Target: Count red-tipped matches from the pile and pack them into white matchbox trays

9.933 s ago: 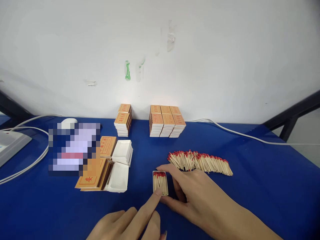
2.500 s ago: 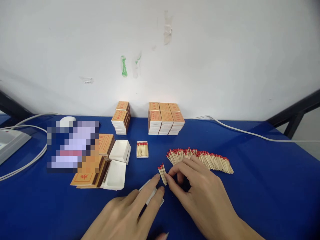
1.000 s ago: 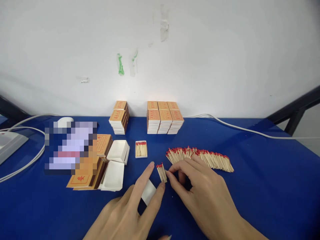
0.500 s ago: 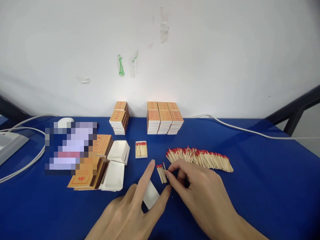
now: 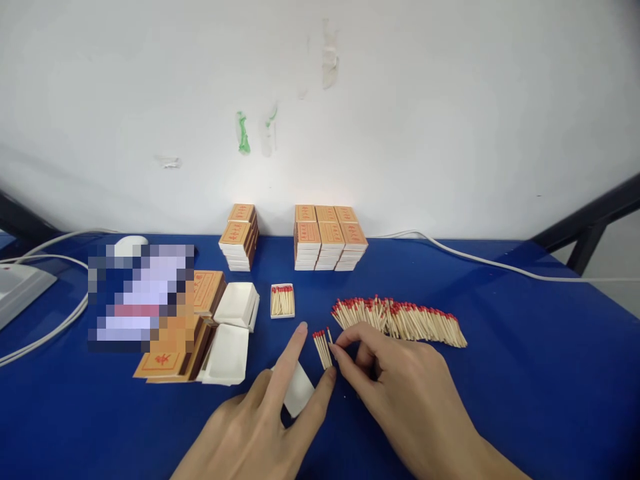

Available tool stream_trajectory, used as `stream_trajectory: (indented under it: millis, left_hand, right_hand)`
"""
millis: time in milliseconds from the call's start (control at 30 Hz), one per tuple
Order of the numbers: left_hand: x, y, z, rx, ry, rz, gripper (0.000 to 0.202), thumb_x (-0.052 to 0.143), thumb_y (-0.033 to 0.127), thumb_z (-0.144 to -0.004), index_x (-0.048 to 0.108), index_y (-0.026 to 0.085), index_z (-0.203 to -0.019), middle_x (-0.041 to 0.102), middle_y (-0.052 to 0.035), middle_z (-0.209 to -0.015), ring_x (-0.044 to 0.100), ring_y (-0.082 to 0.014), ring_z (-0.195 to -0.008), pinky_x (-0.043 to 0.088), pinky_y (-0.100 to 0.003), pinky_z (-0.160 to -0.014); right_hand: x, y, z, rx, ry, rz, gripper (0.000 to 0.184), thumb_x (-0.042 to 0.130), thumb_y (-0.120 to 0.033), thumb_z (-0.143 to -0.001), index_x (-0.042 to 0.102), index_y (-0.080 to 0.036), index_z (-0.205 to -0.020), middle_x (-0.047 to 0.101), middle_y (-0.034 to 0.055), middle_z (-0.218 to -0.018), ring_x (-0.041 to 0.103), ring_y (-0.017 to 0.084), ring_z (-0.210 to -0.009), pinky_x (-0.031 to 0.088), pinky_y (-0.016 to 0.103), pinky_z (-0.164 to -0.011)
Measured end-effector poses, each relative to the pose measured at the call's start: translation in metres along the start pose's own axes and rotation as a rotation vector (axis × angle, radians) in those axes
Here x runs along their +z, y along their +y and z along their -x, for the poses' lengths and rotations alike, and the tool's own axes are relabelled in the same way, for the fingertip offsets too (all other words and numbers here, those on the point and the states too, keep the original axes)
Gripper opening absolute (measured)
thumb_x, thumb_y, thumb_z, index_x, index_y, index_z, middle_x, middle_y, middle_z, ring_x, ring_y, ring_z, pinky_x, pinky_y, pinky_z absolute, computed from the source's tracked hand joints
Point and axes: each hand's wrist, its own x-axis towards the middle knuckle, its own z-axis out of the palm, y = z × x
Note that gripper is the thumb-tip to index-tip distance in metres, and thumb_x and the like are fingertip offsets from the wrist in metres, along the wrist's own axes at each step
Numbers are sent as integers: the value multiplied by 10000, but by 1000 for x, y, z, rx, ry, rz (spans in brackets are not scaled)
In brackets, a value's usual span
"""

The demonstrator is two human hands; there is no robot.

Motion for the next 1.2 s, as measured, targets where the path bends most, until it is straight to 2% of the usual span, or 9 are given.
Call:
stream_trajectory:
  millis: [100,367,567,667,733,800,933,1100,1200]
  left_hand:
    - [-2,-1,0,19,11,12,706,373,650,-1118,441,244,-1691,431,-342,-1683,813,-309,-928,597,-286,-478]
    - [-6,-3,-1,18,16,11,759,301,699,-1117,463,220,-1683,434,-325,-1693,825,-296,-957,585,-255,-476]
    - [-1,-2,3,-5,38,54,754,285,653,-1138,357,194,-1732,385,-305,-1731,814,-312,-1108,684,-290,-656]
    - [1,-2,6,-29,26,57,732,265,635,-1144,380,202,-1722,354,-312,-1744,831,-262,-926,689,-318,-663]
    - [2,-1,8,-45,19,48,716,296,631,-1140,407,211,-1709,343,-314,-1748,796,-197,-729,680,-334,-629]
    - [3,0,10,-68,27,39,672,336,585,-1142,419,222,-1701,357,-295,-1750,755,-155,-637,667,-326,-595]
    - [5,2,12,-107,44,22,613,298,444,-1151,408,209,-1706,368,-267,-1754,759,-148,-662,664,-309,-601]
    - [7,3,12,-115,81,24,597,273,444,-1157,469,209,-1669,422,-245,-1732,783,-162,-697,674,-308,-635]
    - [10,2,11,-117,109,47,585,285,449,-1157,513,208,-1638,425,-241,-1732,795,-168,-712,675,-307,-620]
  right_hand:
    - [0,0,0,16,-5,-26,95,711,-219,-963,740,-282,-898,640,-109,-560,599,114,-435,386,255,-473]
    - [0,-1,-1,65,-48,-68,85,724,-249,-963,740,-293,-892,632,-117,-555,590,109,-448,384,251,-484]
    - [1,-4,1,77,-56,-105,97,689,-261,-990,749,-294,-923,645,-114,-569,591,106,-456,399,255,-506]
    - [2,-4,2,68,-53,-115,107,668,-265,-1004,749,-295,-941,636,-113,-565,586,105,-455,394,250,-504]
    - [3,-4,1,56,-52,-118,106,662,-267,-1010,748,-292,-954,631,-113,-565,578,101,-450,388,244,-499]
    - [3,-4,1,42,-47,-123,108,658,-262,-1013,744,-286,-952,625,-113,-558,571,96,-442,385,236,-496]
    - [4,-4,1,1,-33,-134,130,639,-253,-1025,751,-284,-968,607,-114,-545,566,91,-432,389,226,-494]
    - [3,-3,1,-9,9,-122,138,629,-280,-1038,761,-288,-999,599,-117,-546,561,93,-417,397,224,-472]
    - [3,0,0,-40,79,-31,173,593,-308,-1066,762,-282,-1038,617,-118,-554,585,103,-415,400,245,-477]
